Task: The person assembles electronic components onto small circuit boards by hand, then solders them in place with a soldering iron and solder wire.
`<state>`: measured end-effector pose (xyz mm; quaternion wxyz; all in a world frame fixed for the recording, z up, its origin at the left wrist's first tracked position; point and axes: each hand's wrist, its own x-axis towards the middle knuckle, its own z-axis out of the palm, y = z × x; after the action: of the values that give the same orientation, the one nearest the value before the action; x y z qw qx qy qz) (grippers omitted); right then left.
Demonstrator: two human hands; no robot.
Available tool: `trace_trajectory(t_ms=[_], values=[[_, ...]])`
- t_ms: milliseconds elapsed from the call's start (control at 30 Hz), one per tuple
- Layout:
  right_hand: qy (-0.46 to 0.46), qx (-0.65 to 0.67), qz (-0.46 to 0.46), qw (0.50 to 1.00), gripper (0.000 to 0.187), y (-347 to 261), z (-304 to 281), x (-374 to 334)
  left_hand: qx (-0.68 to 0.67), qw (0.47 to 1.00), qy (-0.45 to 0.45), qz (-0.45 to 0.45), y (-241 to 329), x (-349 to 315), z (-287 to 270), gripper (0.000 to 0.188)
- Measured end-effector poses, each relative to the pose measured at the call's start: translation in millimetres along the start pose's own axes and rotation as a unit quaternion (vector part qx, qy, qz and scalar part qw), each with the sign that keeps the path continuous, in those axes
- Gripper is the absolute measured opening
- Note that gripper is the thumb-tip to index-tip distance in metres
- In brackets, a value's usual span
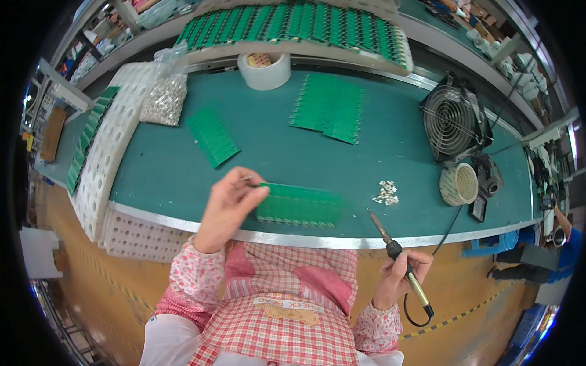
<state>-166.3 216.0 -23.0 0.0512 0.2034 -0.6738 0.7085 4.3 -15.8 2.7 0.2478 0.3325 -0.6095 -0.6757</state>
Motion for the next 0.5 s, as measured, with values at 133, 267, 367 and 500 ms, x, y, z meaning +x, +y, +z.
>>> trace_trajectory(t_ms=[133, 267, 367, 500], values=[[-0.007, -0.009, 0.018, 1.000, 0.016, 0, 0, 3, 0.001, 0.995, 0.077, 0.057, 19, 20, -30, 0.013], [-0.017, -0.004, 0.013, 1.000, 0.015, 1, -7, 4, 0.053, 0.992, 0.092, 0.067, 29, 66, -66, 0.016], [-0.028, 0.008, 0.004, 1.000, 0.014, -1, -12, 3, -0.014, 0.995, 0.091, 0.026, 26, 99, -65, 0.023], [-0.029, -0.006, 0.026, 0.999, 0.016, -2, -16, 2, -0.024, 0.997, 0.075, -0.011, 25, 126, -29, 0.029]])
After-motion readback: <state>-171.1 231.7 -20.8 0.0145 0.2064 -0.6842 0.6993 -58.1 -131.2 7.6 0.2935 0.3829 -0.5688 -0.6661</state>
